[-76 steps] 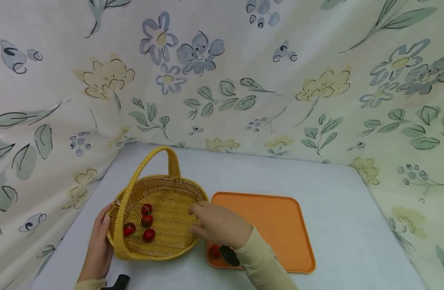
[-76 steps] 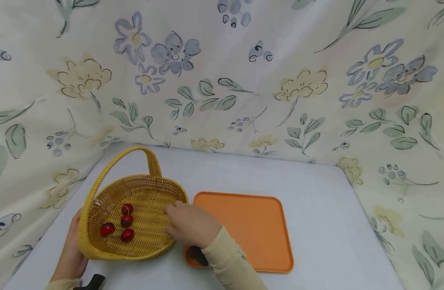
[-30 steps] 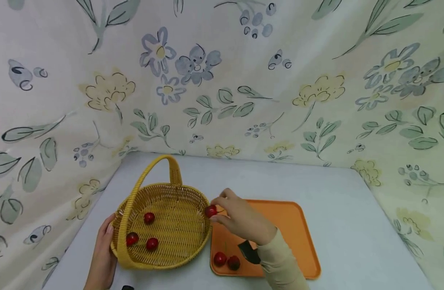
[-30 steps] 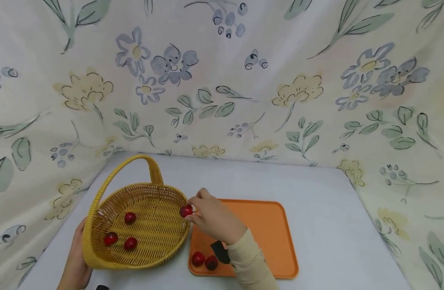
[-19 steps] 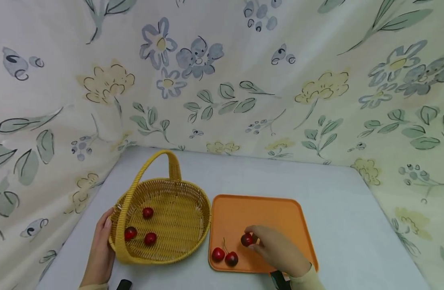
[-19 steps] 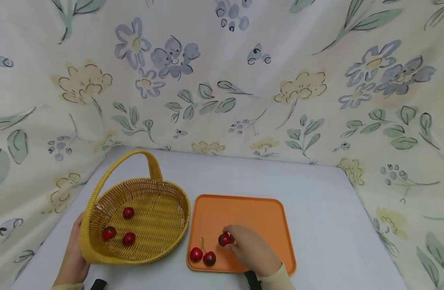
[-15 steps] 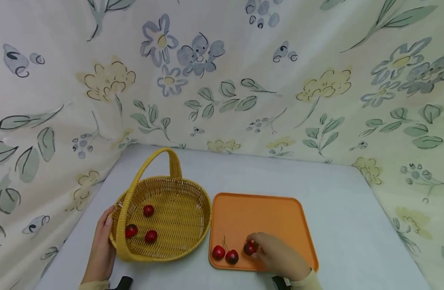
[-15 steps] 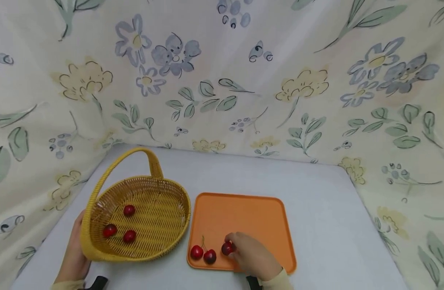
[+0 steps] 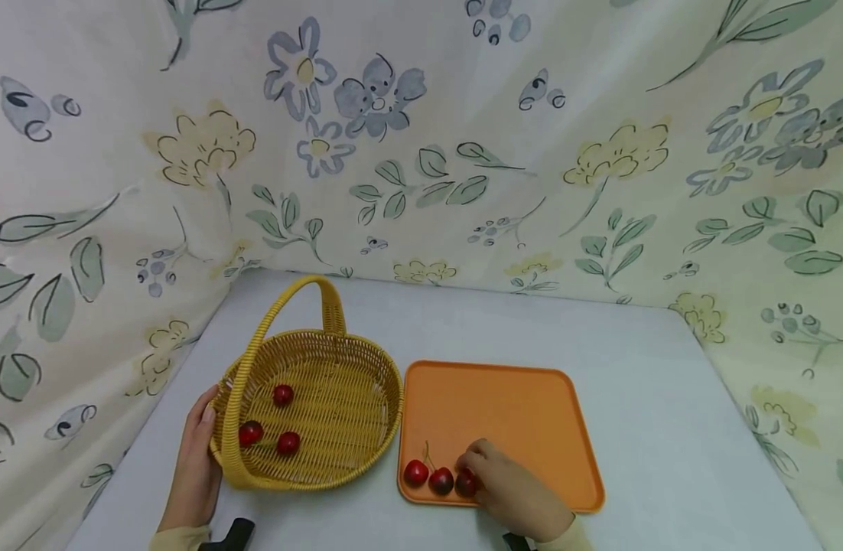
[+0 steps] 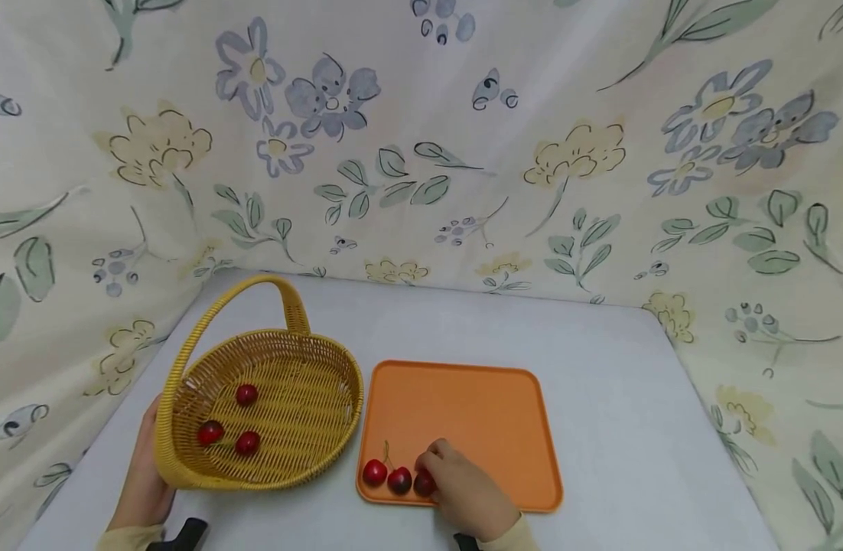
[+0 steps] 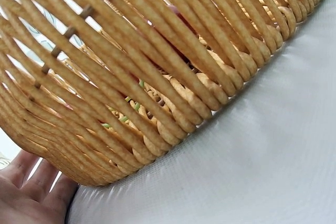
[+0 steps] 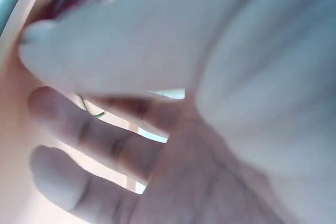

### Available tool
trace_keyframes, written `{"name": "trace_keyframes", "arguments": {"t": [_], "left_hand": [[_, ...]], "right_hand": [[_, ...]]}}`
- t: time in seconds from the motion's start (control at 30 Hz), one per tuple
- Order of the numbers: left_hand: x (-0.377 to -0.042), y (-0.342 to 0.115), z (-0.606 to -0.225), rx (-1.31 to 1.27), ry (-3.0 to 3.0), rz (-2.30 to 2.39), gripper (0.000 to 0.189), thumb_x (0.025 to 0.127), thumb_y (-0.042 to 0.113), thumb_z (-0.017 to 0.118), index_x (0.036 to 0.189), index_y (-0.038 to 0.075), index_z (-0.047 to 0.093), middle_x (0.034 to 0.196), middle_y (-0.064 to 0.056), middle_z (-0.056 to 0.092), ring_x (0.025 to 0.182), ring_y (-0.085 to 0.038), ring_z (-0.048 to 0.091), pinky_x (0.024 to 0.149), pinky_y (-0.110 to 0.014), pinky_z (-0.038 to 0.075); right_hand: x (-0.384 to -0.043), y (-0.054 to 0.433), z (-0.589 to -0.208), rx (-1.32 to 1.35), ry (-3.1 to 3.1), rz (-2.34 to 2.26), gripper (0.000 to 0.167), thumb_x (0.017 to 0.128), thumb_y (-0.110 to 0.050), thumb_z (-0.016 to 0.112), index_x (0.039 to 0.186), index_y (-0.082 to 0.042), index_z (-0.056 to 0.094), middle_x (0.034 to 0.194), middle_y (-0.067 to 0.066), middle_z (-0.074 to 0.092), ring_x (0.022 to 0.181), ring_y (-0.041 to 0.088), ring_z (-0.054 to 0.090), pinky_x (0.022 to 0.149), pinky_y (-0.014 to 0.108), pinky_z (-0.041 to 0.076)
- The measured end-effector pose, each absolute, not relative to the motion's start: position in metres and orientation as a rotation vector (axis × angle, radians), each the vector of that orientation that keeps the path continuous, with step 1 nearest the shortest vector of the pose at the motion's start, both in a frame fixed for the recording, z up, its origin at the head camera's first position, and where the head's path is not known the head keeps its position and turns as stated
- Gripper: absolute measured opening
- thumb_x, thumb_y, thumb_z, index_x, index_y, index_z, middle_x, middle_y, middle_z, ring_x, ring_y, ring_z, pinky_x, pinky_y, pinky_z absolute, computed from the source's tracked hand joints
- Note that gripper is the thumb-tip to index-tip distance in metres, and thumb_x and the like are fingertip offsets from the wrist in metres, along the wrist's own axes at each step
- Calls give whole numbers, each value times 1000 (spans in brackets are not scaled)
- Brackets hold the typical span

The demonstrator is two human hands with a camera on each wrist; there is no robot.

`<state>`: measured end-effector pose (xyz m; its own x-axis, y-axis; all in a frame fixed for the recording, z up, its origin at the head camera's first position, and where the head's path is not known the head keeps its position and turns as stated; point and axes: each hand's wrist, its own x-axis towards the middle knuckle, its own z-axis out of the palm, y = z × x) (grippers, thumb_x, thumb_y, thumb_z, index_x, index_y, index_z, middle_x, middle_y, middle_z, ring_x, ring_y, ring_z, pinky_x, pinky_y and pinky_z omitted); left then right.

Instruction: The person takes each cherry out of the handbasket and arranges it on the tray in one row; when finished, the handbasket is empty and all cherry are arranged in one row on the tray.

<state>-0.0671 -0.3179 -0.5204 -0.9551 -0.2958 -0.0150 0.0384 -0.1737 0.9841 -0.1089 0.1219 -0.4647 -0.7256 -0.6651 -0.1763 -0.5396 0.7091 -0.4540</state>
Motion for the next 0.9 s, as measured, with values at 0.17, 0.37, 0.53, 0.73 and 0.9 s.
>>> {"name": "trace_keyframes", "arguments": {"t": [0.17,0.37,0.53,0.73,0.9], "left_hand": [[-68,-317,-518,345,-1883,-2213,49,105,35,31,152,25,18,151,3,18,126,3,35,91,-6,39],[-69,-317,-514,350,-1891,-2222,49,105,35,31,152,25,17,150,4,18,125,4,35,91,-6,39],[-69,-318,-514,350,-1880,-2240,49,105,35,30,152,26,17,151,4,17,125,6,35,90,-6,39],[-67,-319,-517,321,-1868,-2253,49,105,34,30,152,25,17,148,6,21,123,7,37,90,-7,40],[-67,-318,-517,304,-1857,-2258,48,106,32,30,151,25,18,144,8,25,121,7,40,90,-9,42]], "right_hand": [[-109,125,-467,-976,2591,-599,36,80,2,66,110,-17,60,110,-6,51,85,3,51,76,24,52],[-108,129,-468,-1063,2596,-665,36,79,5,63,105,-20,60,101,-12,56,89,2,51,79,24,50],[-107,129,-465,-1108,2577,-692,30,83,4,63,101,-21,62,94,-14,57,86,2,49,77,23,49],[-107,127,-462,-1095,2538,-714,24,88,-1,62,101,-21,62,93,-14,59,85,2,48,78,24,49],[-106,127,-462,-1117,2548,-728,22,89,-4,64,103,-21,61,98,-12,61,89,4,52,82,27,51]]}}
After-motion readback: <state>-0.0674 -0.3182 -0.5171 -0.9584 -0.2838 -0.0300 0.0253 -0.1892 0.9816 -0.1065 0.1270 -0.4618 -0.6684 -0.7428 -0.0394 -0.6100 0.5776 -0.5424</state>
